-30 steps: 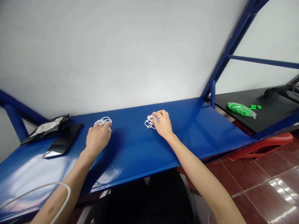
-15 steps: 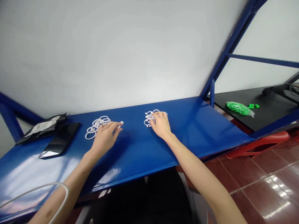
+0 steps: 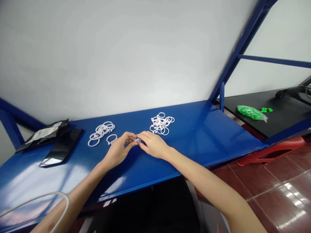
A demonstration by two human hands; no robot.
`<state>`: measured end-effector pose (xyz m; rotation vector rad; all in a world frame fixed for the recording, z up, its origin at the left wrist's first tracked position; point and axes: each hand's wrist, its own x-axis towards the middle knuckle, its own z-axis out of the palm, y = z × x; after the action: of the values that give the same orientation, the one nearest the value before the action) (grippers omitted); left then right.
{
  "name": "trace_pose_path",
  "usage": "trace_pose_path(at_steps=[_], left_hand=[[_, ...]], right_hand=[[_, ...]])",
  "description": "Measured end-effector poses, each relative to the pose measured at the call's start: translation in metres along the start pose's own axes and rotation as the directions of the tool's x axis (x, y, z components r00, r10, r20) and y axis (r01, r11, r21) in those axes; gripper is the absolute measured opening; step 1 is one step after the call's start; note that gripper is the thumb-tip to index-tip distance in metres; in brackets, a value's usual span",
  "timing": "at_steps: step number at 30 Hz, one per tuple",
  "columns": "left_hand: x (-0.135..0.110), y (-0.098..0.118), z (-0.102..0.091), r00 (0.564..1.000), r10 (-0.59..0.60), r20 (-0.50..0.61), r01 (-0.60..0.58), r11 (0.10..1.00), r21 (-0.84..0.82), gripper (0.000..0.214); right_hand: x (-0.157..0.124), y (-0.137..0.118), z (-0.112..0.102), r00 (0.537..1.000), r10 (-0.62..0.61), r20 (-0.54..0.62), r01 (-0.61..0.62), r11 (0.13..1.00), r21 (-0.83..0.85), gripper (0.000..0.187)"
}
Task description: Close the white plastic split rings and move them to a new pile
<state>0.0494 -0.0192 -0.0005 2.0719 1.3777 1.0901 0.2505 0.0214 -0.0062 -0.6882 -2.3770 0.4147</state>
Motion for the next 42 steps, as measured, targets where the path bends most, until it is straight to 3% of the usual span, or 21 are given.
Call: trace_pose_path(at_steps=[5, 10, 15, 20, 25, 29, 32, 36, 42], left_hand=[[0.001, 0.005, -0.004, 0.992, -0.119, -0.036, 0.116, 0.99, -0.085, 0.025], [0.003, 0.002, -0.008, 0.987, -0.162, -0.008, 0.157, 0.969, -0.193, 0.027], [0.005, -0.002, -0.006, 0.978, -0.205, 0.03, 0.205, 0.929, -0.307, 0.029], [0.004, 0.0, -0.007, 0.983, -0.176, 0.045, 0.18, 0.908, -0.379, 0.024], [0.004, -0.004, -0.006, 0.996, -0.079, -0.046, 0.064, 0.959, -0.277, 0.023], [0.004, -0.007, 0.0, 0.975, -0.176, -0.136, 0.111, 0.914, -0.391, 0.027], [0.004, -0.006, 0.003, 0.961, -0.259, -0.094, 0.198, 0.886, -0.418, 0.036], [0.005, -0.004, 0.003, 0.961, -0.273, -0.049, 0.23, 0.882, -0.412, 0.034], [0.003, -0.007, 0.008, 0.971, -0.239, 0.007, 0.219, 0.877, -0.427, 0.029]], right_hand=[[0.003, 0.003, -0.002, 0.987, 0.155, -0.041, -0.142, 0.966, 0.217, 0.013], [0.005, 0.003, -0.006, 0.942, 0.336, -0.017, -0.279, 0.808, 0.518, 0.012], [0.004, 0.003, -0.001, 0.932, 0.356, 0.07, -0.313, 0.689, 0.654, 0.013], [0.004, 0.005, -0.005, 0.947, 0.315, -0.054, -0.249, 0.831, 0.497, 0.011], [0.005, 0.002, -0.01, 0.964, 0.253, -0.078, -0.186, 0.857, 0.482, 0.018], [0.005, 0.003, -0.006, 0.964, 0.24, -0.11, -0.172, 0.887, 0.429, 0.011], [0.004, 0.006, 0.0, 0.958, 0.27, -0.099, -0.196, 0.865, 0.463, 0.015], [0.002, 0.008, 0.003, 0.963, 0.256, -0.085, -0.195, 0.879, 0.436, 0.028], [0.0, 0.005, 0.0, 0.97, 0.224, -0.09, -0.182, 0.925, 0.334, 0.017]])
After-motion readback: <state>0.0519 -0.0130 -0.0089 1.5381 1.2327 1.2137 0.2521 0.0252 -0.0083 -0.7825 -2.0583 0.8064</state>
